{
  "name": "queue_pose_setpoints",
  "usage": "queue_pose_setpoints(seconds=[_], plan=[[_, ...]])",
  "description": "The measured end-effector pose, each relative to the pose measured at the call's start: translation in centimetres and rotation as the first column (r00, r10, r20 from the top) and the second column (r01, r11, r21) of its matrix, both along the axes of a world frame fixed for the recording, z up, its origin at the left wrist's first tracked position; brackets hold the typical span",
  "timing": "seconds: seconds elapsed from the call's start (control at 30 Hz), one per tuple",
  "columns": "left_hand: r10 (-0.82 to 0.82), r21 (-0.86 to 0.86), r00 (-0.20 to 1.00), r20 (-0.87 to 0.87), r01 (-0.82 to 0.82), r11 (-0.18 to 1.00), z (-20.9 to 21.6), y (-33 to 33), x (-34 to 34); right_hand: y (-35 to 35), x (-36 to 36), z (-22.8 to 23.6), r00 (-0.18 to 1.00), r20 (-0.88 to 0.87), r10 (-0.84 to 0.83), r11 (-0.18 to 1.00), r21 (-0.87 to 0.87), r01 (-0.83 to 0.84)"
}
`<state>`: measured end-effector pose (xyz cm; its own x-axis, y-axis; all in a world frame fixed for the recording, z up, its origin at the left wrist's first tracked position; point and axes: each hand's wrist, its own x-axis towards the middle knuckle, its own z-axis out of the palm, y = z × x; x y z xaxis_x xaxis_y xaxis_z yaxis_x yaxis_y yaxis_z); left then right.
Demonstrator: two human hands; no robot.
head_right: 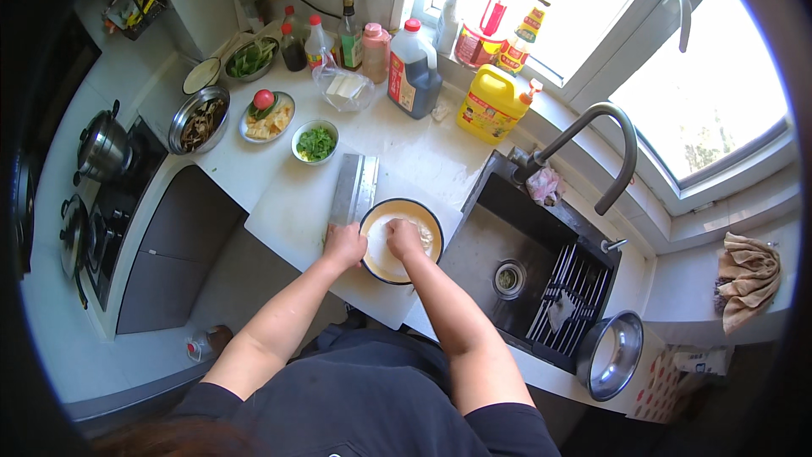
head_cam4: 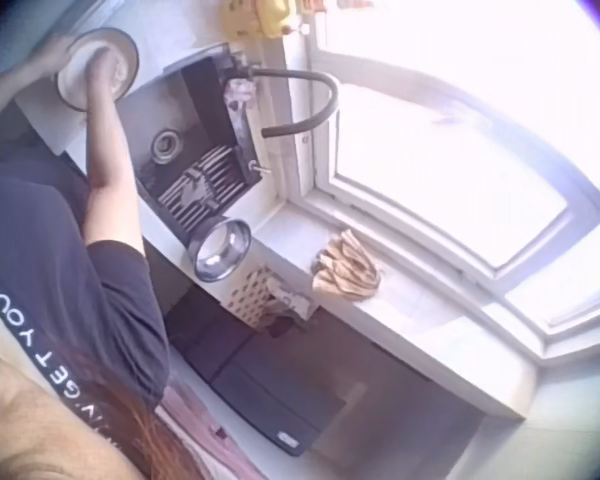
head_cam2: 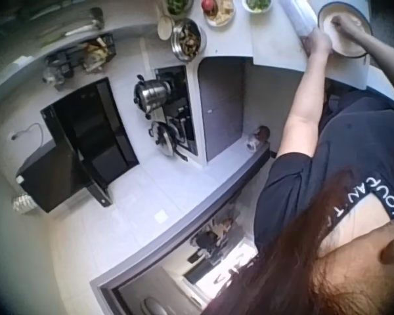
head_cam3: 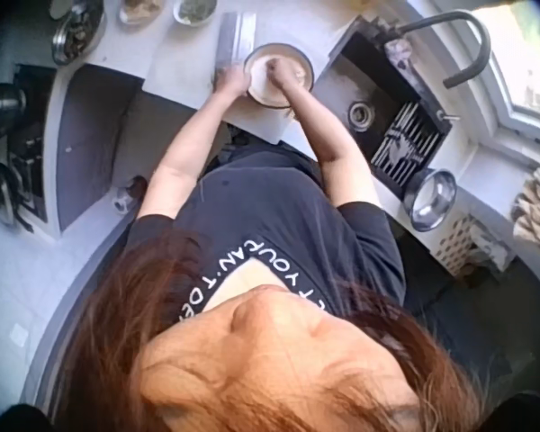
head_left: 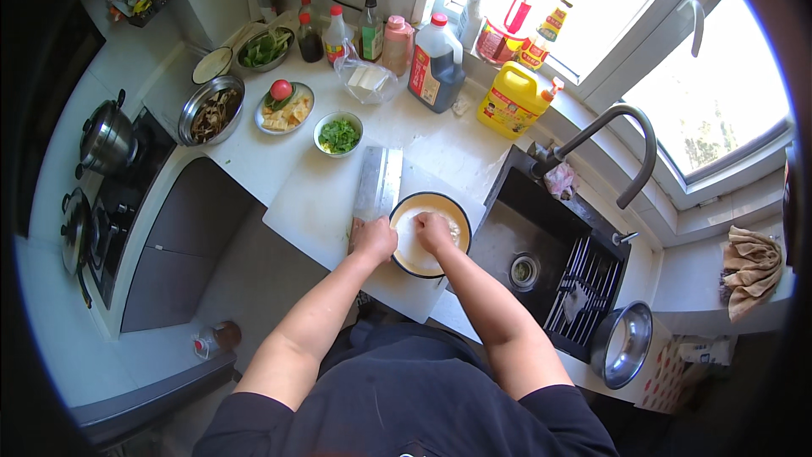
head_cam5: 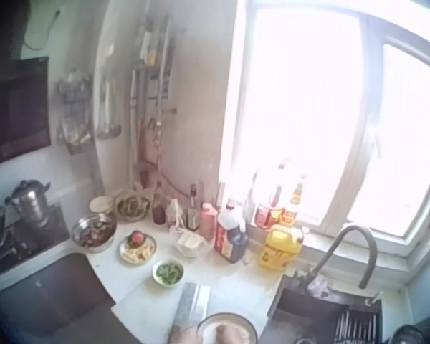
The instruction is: The person kneads dough in a bowl by hand and then takes the bowl to the sink to rinse it.
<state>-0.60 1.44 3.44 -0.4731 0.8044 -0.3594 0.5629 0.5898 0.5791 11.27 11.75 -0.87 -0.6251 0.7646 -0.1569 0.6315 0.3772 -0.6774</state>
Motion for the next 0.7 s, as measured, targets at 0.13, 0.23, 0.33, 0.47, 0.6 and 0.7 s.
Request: queue_pose_setpoints(seconds=[0.13, 0.23, 0.33, 0.47, 0.6, 0.7], plan=[[0.027, -0.018, 1.0, -0.002, -0.027, 0.999, -0.6, 0.2, -0.1, 0.8, 0.2, 2.2, 0.985, -0.114, -0.129, 0.986, -0.121, 0.116], [0.015, -0.016, 1.0, 0.016, -0.015, 1.0, -0.1, 0.4, 0.0, 2.7, 0.4, 0.5, 0.994, -0.072, -0.084, 0.988, -0.137, 0.074], [-0.001, -0.014, 1.0, -0.018, 0.0, 1.0, -0.3, 0.2, -0.1, 2.9, 0.0, 0.7, 0.998, -0.013, -0.054, 0.991, -0.121, 0.052], [-0.005, 0.007, 1.0, -0.016, 0.005, 1.0, -0.2, -0.1, 0.1, 2.3, -0.6, -0.2, 0.994, 0.069, -0.08, 0.996, -0.04, 0.082], [0.014, 0.03, 1.0, -0.021, -0.014, 0.999, -1.0, -0.2, 0.0, 1.3, -1.1, 1.0, 0.983, 0.148, -0.108, 0.991, -0.06, 0.118], [0.0, 0.053, 0.994, -0.113, 0.006, 0.999, -2.4, -0.1, -0.1, 1.4, -1.2, -0.6, 0.986, 0.146, -0.083, 0.996, -0.001, 0.085]])
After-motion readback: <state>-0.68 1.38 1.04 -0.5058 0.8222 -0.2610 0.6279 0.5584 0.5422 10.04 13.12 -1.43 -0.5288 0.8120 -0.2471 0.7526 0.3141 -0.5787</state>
